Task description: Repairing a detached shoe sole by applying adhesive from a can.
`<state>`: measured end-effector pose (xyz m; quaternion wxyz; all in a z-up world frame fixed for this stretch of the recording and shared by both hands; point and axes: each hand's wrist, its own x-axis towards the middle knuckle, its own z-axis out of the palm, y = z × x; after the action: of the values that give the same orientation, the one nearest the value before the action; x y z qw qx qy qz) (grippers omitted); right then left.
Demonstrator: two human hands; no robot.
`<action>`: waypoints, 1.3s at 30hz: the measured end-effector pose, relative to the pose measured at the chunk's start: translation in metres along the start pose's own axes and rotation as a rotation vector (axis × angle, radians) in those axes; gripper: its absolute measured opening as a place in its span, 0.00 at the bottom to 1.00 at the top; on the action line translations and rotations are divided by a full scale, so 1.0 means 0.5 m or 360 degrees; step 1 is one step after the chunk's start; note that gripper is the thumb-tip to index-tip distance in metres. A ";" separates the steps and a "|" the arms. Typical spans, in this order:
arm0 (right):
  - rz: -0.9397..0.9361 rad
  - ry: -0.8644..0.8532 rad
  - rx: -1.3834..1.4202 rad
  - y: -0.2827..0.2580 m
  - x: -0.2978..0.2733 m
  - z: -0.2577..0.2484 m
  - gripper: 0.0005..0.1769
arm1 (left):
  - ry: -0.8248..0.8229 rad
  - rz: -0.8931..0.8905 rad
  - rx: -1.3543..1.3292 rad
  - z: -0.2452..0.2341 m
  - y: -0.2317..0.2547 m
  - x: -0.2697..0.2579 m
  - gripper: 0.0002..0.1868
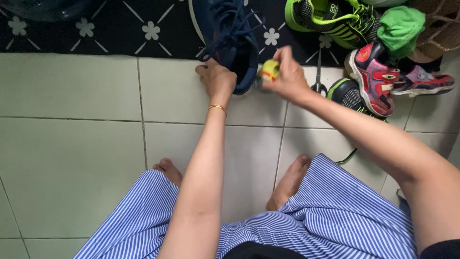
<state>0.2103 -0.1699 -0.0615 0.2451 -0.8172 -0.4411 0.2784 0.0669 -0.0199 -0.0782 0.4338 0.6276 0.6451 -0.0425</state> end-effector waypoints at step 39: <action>0.0172 0.1159 -0.0467 -0.020 0.028 0.077 0.13 | 0.0625 0.1089 -0.1127 -0.091 0.050 -0.002 0.33</action>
<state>0.1849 -0.1469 -0.0862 0.2513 -0.9109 -0.3166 -0.0831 0.0650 0.0116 -0.0371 0.4792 0.6134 0.4474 0.4403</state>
